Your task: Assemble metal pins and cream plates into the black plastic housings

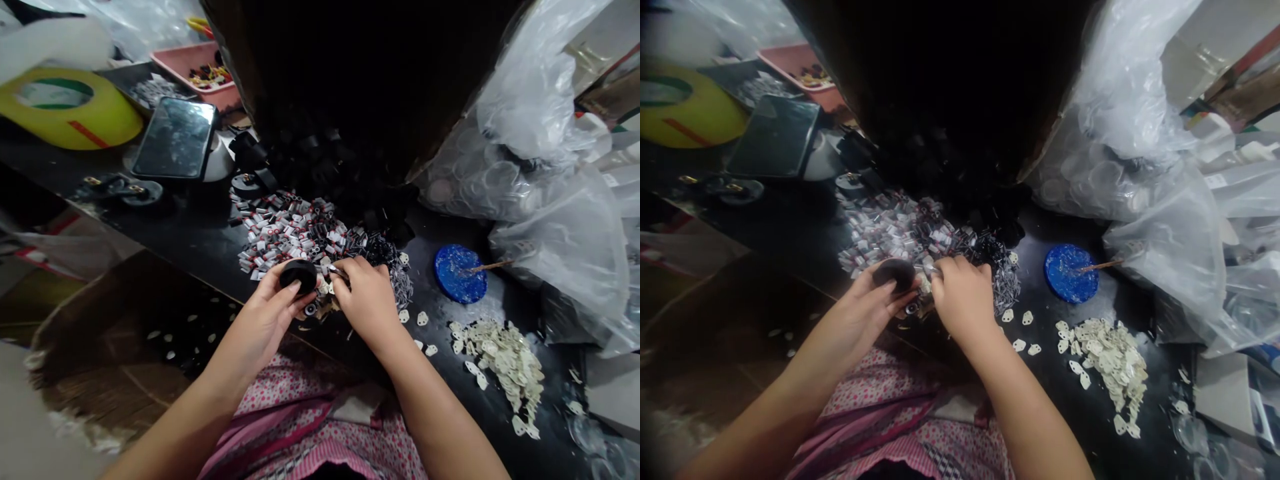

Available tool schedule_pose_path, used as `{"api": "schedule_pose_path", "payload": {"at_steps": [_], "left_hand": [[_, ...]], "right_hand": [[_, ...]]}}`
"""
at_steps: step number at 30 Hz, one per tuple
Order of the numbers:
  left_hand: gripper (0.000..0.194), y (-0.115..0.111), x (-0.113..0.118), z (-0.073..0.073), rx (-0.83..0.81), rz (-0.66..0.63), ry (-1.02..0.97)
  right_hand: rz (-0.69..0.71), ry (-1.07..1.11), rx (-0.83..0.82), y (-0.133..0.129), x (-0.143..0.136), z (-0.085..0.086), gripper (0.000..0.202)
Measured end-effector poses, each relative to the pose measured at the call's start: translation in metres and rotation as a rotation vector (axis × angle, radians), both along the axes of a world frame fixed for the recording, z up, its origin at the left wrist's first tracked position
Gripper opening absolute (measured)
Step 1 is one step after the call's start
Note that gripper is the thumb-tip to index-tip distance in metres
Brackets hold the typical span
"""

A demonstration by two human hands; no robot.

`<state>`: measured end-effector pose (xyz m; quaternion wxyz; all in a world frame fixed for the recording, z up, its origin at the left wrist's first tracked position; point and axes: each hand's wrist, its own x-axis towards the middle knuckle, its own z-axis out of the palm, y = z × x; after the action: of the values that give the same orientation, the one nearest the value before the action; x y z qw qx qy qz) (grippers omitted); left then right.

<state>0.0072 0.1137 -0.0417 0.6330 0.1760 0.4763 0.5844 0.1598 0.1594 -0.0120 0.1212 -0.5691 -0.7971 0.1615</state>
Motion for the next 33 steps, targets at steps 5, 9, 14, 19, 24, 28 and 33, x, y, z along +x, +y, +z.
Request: {"api": "schedule_pose_path", "payload": {"at_steps": [5, 9, 14, 19, 24, 28, 33], "left_hand": [[0.028, -0.014, -0.006, -0.001, -0.035, 0.038, 0.063], [0.027, -0.024, -0.011, -0.001, -0.03, 0.108, 0.067], [0.024, -0.011, -0.005, -0.001, -0.007, 0.065, 0.015], [0.022, 0.009, 0.0, -0.003, 0.006, 0.017, -0.098], [0.016, 0.001, 0.001, 0.002, 0.022, 0.055, -0.117], [0.015, -0.009, 0.013, 0.009, 0.007, 0.0, -0.238], [0.01, -0.015, 0.03, 0.008, -0.011, -0.016, -0.288]], "right_hand": [[0.019, 0.039, 0.006, 0.002, -0.004, 0.005, 0.016], [0.11, -0.033, -0.005, 0.002, -0.007, 0.006, 0.022], [0.118, -0.199, 0.074, 0.002, -0.011, 0.004, 0.018], [0.091, -0.19, 0.085, 0.008, -0.011, 0.002, 0.017], [-0.019, 0.07, 0.02, 0.003, -0.002, 0.007, 0.009], [-0.168, 0.545, -0.179, -0.016, 0.007, 0.011, 0.007], [-0.293, 0.653, -0.278, -0.037, 0.015, 0.01, 0.01]]}}
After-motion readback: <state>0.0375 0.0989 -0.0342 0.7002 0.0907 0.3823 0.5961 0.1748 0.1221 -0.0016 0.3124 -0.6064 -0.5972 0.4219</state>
